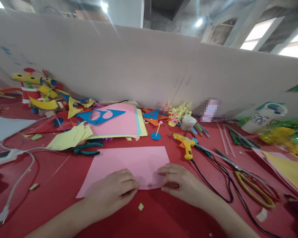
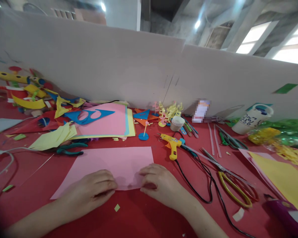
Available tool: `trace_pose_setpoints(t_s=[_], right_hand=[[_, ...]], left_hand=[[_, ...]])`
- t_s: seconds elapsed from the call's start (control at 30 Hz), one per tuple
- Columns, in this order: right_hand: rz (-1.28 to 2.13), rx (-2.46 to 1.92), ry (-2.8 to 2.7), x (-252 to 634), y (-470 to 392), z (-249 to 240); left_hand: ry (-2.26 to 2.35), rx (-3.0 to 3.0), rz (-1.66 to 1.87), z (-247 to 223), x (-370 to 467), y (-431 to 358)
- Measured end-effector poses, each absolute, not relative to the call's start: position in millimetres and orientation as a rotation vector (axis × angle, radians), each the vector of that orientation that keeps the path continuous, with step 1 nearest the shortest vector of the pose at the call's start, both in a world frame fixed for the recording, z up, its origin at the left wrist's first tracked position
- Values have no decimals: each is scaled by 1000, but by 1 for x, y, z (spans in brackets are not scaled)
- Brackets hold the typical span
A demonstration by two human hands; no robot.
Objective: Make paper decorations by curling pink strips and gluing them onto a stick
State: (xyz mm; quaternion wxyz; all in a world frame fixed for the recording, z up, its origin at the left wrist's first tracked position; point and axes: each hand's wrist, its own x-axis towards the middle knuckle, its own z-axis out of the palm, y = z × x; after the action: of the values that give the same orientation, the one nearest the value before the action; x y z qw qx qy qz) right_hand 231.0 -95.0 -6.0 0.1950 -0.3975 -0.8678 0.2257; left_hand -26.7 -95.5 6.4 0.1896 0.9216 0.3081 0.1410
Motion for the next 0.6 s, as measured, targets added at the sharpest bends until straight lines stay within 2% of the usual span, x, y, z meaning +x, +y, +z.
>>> trace_pose_setpoints(t_s=[0.6], right_hand=[[663,-1132,-2351,231,-93,-12]], left_hand=[[927,2577,329,3,-31,-94]])
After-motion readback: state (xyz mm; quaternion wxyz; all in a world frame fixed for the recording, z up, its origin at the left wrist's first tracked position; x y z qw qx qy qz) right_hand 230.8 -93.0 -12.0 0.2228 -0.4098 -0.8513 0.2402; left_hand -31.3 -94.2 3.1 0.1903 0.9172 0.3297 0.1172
